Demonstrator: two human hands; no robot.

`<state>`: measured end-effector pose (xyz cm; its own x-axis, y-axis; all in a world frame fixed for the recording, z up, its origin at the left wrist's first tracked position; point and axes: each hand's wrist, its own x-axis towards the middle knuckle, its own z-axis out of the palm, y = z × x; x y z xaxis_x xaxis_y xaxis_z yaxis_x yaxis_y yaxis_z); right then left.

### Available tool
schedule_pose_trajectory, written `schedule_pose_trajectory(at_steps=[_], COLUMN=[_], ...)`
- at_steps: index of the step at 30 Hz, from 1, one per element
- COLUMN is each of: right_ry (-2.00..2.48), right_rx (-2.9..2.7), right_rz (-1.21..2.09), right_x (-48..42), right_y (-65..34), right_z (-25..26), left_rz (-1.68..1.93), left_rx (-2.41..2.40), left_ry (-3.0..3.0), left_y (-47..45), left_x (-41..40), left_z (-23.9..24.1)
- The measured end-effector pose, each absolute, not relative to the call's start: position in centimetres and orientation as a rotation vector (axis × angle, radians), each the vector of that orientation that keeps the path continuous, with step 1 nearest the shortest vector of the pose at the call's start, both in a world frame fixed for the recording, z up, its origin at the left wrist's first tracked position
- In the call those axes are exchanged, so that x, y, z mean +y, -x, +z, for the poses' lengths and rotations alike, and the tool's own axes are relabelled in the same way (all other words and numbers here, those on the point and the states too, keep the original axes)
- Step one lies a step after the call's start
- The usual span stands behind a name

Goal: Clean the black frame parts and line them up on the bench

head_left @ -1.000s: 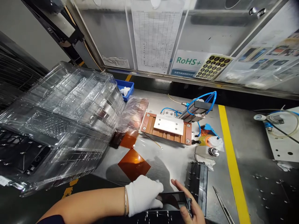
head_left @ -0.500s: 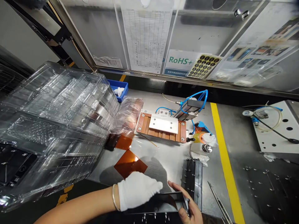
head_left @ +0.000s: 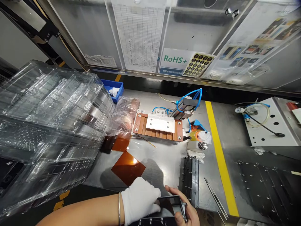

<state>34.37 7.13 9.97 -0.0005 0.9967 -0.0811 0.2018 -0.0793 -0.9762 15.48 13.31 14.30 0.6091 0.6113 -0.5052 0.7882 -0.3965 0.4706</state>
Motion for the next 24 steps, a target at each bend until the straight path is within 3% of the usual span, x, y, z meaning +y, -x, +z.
schedule_pose_trajectory(at_steps=[11, 17, 24], right_ry=[1.399, 1.359, 1.365], right_rx=[-1.356, -1.303, -1.269], right_rz=[1.151, 1.184, 1.191], right_x=[6.9, 6.9, 6.7], right_y=[-34.9, -35.1, -34.7], right_z=[9.5, 10.0, 10.3], left_rz=[-0.248, 0.009, -0.310], left_rx=[0.995, 1.031, 1.094], left_ry=[-2.282, -1.653, -1.883], left_y=[-15.8, -12.3, -13.1], left_x=[13.3, 14.7, 13.6], left_z=[14.2, 16.3, 16.6])
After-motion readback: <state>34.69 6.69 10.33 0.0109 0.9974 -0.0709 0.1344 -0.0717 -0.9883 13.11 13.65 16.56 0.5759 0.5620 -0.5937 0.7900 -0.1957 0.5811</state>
